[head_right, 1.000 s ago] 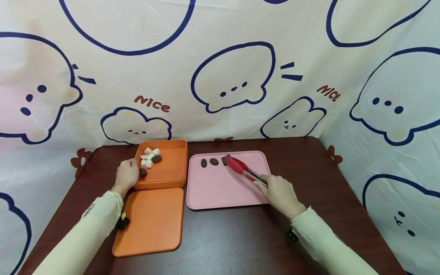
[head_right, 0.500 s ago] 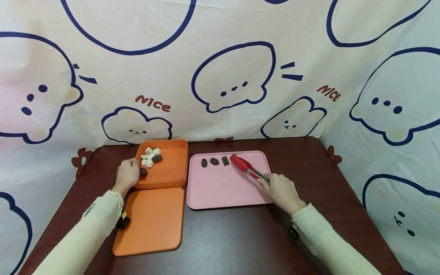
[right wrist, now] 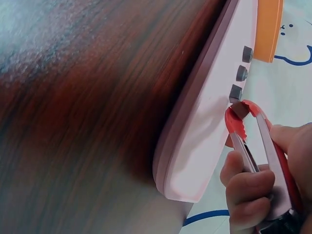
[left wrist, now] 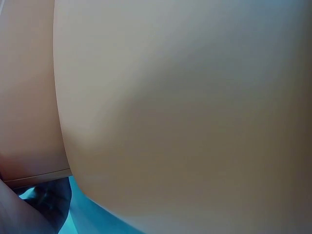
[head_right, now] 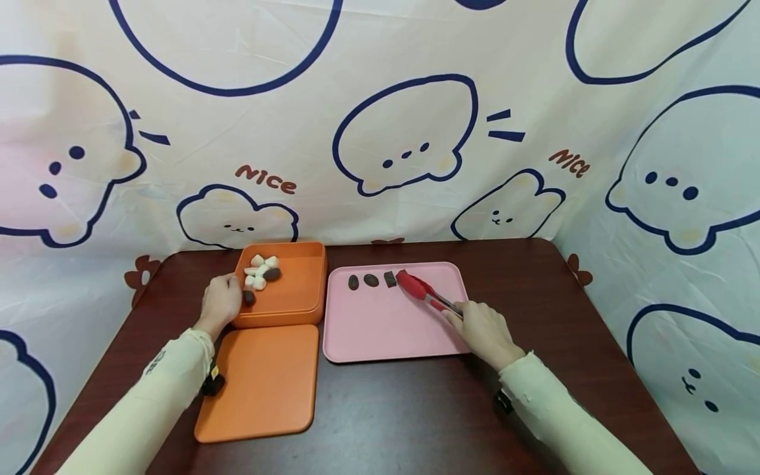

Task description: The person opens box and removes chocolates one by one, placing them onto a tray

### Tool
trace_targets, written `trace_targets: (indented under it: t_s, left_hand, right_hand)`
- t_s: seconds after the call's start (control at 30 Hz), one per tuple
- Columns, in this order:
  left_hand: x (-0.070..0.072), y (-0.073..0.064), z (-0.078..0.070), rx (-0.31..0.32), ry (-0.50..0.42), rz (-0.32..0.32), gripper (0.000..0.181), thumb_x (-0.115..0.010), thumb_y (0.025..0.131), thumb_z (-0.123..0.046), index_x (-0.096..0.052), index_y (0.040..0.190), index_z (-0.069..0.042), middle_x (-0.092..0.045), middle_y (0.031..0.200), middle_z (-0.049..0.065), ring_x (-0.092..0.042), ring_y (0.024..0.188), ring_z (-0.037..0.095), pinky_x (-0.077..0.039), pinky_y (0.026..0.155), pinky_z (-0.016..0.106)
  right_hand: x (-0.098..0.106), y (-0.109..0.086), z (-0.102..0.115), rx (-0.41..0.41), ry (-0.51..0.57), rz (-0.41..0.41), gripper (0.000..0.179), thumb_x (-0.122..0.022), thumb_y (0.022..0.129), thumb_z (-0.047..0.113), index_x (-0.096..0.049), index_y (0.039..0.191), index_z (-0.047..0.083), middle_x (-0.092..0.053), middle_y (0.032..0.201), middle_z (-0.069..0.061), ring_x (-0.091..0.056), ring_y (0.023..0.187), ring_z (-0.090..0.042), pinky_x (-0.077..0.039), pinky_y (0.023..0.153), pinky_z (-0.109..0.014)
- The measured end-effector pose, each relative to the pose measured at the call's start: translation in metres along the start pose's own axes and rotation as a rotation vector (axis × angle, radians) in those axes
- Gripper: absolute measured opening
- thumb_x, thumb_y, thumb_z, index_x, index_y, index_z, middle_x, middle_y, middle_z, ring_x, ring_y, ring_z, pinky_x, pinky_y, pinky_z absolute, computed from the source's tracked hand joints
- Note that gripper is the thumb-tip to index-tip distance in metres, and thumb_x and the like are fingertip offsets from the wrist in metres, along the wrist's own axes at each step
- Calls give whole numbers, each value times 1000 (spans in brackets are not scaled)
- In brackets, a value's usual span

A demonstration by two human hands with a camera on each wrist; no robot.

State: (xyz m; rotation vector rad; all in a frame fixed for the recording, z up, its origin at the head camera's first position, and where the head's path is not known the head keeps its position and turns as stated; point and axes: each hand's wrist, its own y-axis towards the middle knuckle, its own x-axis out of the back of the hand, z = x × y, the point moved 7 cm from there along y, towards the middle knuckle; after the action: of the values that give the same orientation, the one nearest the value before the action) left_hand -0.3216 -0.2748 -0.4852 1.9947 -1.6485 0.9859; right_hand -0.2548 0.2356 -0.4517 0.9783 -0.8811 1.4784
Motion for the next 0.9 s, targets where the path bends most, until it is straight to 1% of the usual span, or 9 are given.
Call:
trace_targets:
  t_s: [0.2, 0.43, 0.7, 0.8, 0.9]
  left_hand:
    - [-1, 1, 1, 7, -1, 2, 54, -19, 110, -29, -41, 152, -2, -45, 154, 23, -45, 138, 43, -36, 114, 58]
    - [-1, 1, 1, 9, -1, 5, 54, -19, 110, -29, -41, 152, -2, -44, 154, 23, -45, 138, 43, -35, 115, 58]
    - [-1, 1, 0, 3, 8, -5, 55, -19, 110, -29, -42, 151, -1, -46, 153, 23, -46, 137, 43, -36, 114, 58]
    - [-1, 1, 0, 8, 8, -6, 55, -18, 110, -29, -42, 151, -2, -46, 153, 23, -47, 136, 42, -36, 114, 57]
    - [-1, 1, 0, 9, 10, -4, 55, -18, 110, -29, -41, 152, -3, -45, 154, 23, -46, 137, 42, -36, 115, 58]
  right_hand:
    - [-2, 1, -1, 0, -8, 7, 27, -65, 98, 35, -72, 100, 10, -43, 59, 0, -41, 53, -14, -32, 45, -30]
    - [2, 3, -2, 1, -34, -14, 29, -65, 98, 38, -65, 82, 14, -46, 59, 0, -44, 53, -15, -35, 45, -31]
    - [6, 3, -3, -21, -9, -25, 27, -65, 98, 36, -68, 87, 11, -46, 59, -1, -44, 52, -16, -35, 45, -31]
    - [6, 4, -5, -32, 31, -20, 28, -64, 99, 33, -69, 88, 8, -45, 58, -1, -43, 51, -15, -35, 45, -30]
    - [6, 5, -7, -48, 76, -5, 28, -63, 100, 31, -71, 94, 5, -45, 57, 0, -42, 50, -14, -34, 44, -29]
